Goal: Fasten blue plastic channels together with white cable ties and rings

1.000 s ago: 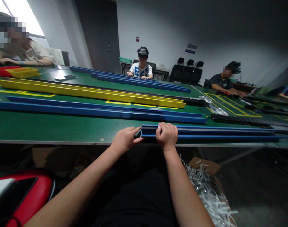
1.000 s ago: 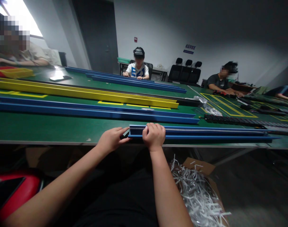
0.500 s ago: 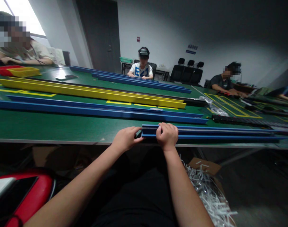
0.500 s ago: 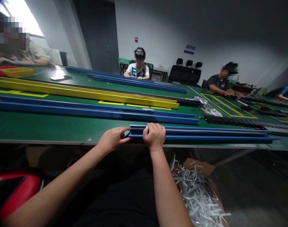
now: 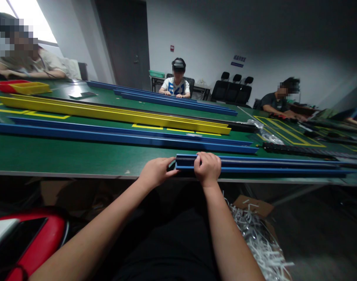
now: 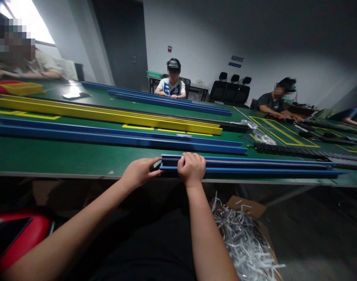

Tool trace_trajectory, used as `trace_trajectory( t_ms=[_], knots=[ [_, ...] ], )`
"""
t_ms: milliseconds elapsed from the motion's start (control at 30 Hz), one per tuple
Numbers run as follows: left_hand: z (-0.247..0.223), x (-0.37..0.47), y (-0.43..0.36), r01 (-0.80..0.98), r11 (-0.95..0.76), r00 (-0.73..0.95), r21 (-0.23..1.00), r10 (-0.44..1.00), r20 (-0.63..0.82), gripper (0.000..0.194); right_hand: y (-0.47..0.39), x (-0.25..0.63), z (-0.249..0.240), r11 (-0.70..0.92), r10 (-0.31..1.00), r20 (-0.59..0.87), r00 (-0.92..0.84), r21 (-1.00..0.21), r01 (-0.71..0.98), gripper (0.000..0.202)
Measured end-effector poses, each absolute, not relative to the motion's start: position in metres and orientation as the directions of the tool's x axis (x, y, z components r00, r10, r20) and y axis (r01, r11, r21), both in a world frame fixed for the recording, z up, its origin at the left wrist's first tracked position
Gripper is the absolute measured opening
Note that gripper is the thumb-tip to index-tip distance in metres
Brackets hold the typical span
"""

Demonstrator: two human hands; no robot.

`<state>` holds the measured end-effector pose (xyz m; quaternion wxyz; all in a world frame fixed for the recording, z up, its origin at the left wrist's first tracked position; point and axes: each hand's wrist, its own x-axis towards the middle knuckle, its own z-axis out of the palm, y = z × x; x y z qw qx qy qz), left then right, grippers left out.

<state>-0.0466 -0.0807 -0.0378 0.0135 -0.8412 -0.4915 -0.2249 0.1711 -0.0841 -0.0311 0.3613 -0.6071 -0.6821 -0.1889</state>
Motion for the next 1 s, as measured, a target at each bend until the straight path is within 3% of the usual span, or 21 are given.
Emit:
trace_trajectory(
  t_ms=[600,1000],
  knots=[
    [-0.0343,-0.045,-0.0784,0.814,-0.517,0.416,0.265,0.837,0.354,0.039,-0.0821,0.172,-0.0333,0.198,0.688,0.726,-0.004,-0.182,0.963,0.025],
    [-0.0388,-0.0469,-0.0791,0.835,-0.495,0.394,0.241,0.842,0.368,0.047,-0.0819,0.1721,-0.0336,0.197,0.684,0.729,-0.007,-0.176,0.964,0.026]
  ],
)
